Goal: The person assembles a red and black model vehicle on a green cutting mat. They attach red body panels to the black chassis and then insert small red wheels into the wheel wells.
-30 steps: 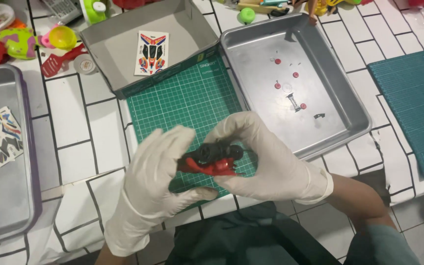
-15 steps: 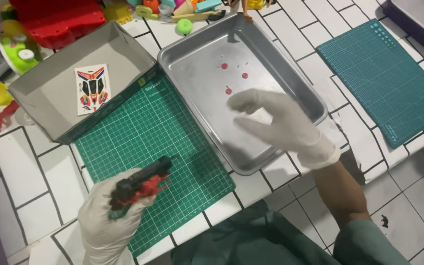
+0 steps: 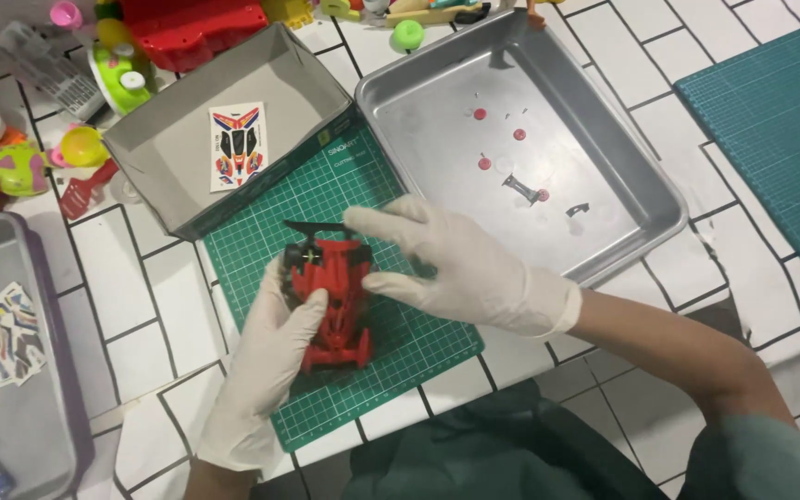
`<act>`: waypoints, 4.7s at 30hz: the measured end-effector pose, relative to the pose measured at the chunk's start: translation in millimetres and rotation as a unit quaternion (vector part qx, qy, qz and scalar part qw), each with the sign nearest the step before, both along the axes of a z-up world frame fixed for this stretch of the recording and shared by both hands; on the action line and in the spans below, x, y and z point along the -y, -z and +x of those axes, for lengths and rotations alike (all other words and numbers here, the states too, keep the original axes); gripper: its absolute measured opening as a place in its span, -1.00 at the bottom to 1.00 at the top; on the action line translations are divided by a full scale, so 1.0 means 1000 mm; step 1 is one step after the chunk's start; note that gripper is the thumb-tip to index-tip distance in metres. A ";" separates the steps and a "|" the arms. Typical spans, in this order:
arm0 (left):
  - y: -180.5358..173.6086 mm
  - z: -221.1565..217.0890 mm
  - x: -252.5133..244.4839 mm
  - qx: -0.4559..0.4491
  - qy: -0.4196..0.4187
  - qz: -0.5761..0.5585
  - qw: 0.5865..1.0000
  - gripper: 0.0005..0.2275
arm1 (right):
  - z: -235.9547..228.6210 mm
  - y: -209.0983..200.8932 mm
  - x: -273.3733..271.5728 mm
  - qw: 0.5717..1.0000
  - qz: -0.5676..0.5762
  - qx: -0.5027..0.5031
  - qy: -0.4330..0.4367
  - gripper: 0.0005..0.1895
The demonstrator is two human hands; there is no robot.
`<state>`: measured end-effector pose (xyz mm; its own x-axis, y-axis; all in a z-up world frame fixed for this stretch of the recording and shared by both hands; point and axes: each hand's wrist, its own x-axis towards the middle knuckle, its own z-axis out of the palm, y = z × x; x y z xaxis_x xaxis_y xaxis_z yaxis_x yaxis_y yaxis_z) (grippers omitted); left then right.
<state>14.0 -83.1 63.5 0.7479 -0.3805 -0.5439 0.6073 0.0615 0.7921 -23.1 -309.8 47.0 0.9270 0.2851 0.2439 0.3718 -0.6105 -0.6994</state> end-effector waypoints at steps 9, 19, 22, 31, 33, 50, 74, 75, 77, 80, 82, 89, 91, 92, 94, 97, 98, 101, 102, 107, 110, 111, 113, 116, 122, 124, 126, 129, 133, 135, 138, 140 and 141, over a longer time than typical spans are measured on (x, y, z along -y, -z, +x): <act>-0.001 0.001 -0.037 -0.036 0.016 0.049 0.998 -0.39 | 0.013 -0.043 0.018 0.933 0.235 -0.180 0.205 -0.91; 0.004 -0.007 -0.039 -0.043 -0.037 -0.015 0.998 -0.41 | -0.005 0.014 0.116 0.918 -0.270 -0.193 0.219 -0.72; 0.009 -0.011 -0.039 -0.040 -0.033 -0.102 0.993 -0.48 | -0.009 0.016 0.104 0.919 -0.303 -0.175 0.180 -0.75; 0.054 -0.026 -0.063 0.507 0.252 0.187 0.802 -0.54 | -0.028 -0.017 -0.025 0.994 0.111 -0.023 0.009 -0.79; 0.043 -0.029 -0.058 0.229 0.247 0.233 0.912 -0.41 | -0.030 -0.008 -0.042 0.991 0.113 -0.036 -0.057 -0.69; 0.009 -0.041 -0.042 0.253 0.086 -0.045 0.963 -0.56 | -0.041 -0.005 -0.068 0.985 0.150 0.070 0.037 -0.76; 0.022 -0.066 -0.059 0.352 0.086 0.016 0.932 -0.58 | -0.053 0.018 -0.067 0.975 -0.069 0.211 -0.003 -0.49; 0.023 -0.067 -0.059 0.337 0.080 0.021 0.938 -0.58 | -0.050 0.012 -0.068 0.972 -0.100 0.213 -0.019 -0.62; 0.033 -0.071 -0.062 0.302 0.076 0.029 0.950 -0.52 | -0.045 0.005 -0.070 0.973 -0.090 0.210 -0.034 -0.66; 0.064 -0.075 -0.071 0.446 0.105 0.105 0.882 -0.43 | -0.041 0.000 -0.074 0.965 -0.106 0.238 -0.041 -0.75; 0.076 -0.075 -0.075 0.607 0.133 0.167 0.766 -0.39 | -0.042 0.000 -0.074 0.952 -0.132 0.272 -0.035 -0.79; 0.061 -0.078 -0.060 0.493 0.050 0.064 0.866 -0.44 | -0.052 0.012 -0.077 0.956 -0.173 0.234 -0.023 -0.61; 0.058 -0.082 -0.057 0.425 0.025 0.037 0.904 -0.43 | -0.055 0.015 -0.081 0.947 -0.199 0.254 -0.012 -0.59; 0.057 -0.083 -0.057 0.421 0.022 0.075 0.904 -0.45 | -0.058 0.016 -0.083 0.932 -0.223 0.285 0.026 -0.55; 0.055 -0.086 -0.056 0.415 0.020 0.113 0.903 -0.46 | -0.064 0.015 -0.087 0.915 -0.247 0.314 0.065 -0.50; 0.051 -0.091 -0.056 0.291 0.004 0.132 0.947 -0.35 | -0.066 0.005 -0.090 0.955 -0.158 0.246 0.056 -0.54; 0.050 -0.091 -0.058 0.294 -0.012 0.131 0.947 -0.64 | -0.063 -0.003 -0.091 0.985 0.010 0.161 0.055 -0.62; 0.037 -0.083 -0.056 0.294 -0.022 0.102 0.950 -0.80 | -0.056 -0.007 -0.093 0.950 0.293 -0.055 0.097 -0.64; 0.030 -0.080 -0.055 0.291 -0.015 0.075 0.954 -0.69 | -0.054 -0.005 -0.094 0.889 0.399 -0.177 0.142 -0.53; 0.015 -0.066 -0.039 0.151 -0.077 0.001 0.986 -0.71 | -0.029 -0.014 -0.081 0.924 0.213 -0.275 0.157 -0.51; 0.019 -0.061 -0.044 0.147 -0.091 0.014 0.985 -0.74 | -0.008 -0.034 -0.057 0.919 0.205 -0.334 0.042 -0.71; 0.022 -0.062 -0.047 0.157 -0.098 0.006 0.983 -0.76 | 0.000 -0.039 -0.048 0.892 0.283 -0.349 -0.051 -0.86; 0.019 -0.059 -0.045 0.114 -0.121 0.011 0.986 -0.76 | 0.027 -0.054 -0.055 0.941 0.138 -0.306 0.040 -0.87; 0.028 -0.060 -0.048 0.045 -0.130 -0.034 0.990 -0.62 | 0.066 -0.012 -0.046 0.973 -0.155 -0.113 0.132 -0.65; 0.011 -0.061 -0.072 0.070 0.015 -0.219 0.973 -0.53 | 0.078 -0.007 -0.052 0.936 -0.309 -0.011 0.169 -0.59; 0.009 -0.063 -0.075 0.035 0.027 -0.246 0.968 -0.49 | 0.064 -0.019 -0.052 0.955 -0.234 -0.035 0.182 -0.80; 0.013 -0.062 -0.073 0.038 0.013 -0.297 0.954 -0.55 | 0.053 -0.015 -0.041 0.959 -0.208 0.102 0.161 -0.51; 0.005 -0.060 -0.070 0.083 0.030 -0.237 0.967 -0.56 | 0.070 0.008 -0.039 0.952 -0.250 0.031 0.176 -0.41; 0.009 -0.064 -0.067 0.033 -0.017 -0.314 0.949 -0.61 | 0.054 -0.018 -0.047 0.971 -0.158 -0.014 0.176 -0.55; -0.001 -0.060 -0.066 -0.028 -0.034 -0.260 0.964 -0.60 | 0.026 -0.048 -0.064 0.992 0.102 0.056 0.049 -0.84; 0.018 -0.059 -0.069 -0.012 0.019 -0.315 0.949 -0.43 | -0.002 -0.008 -0.060 0.971 -0.017 0.169 -0.167 -0.49; 0.007 -0.057 -0.063 -0.024 0.031 -0.330 0.943 -0.39 | -0.011 -0.010 -0.071 0.978 -0.070 0.108 -0.162 -0.61; 0.001 -0.055 -0.060 -0.032 0.047 -0.344 0.937 -0.35 | -0.014 -0.011 -0.076 0.979 -0.125 0.050 -0.155 -0.72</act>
<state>-41.1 -22.9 62.4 0.6682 -0.7197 -0.1884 0.6799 0.4879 0.5474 -37.6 -233.5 58.0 0.7616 0.6107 0.2169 0.6254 -0.6046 -0.4932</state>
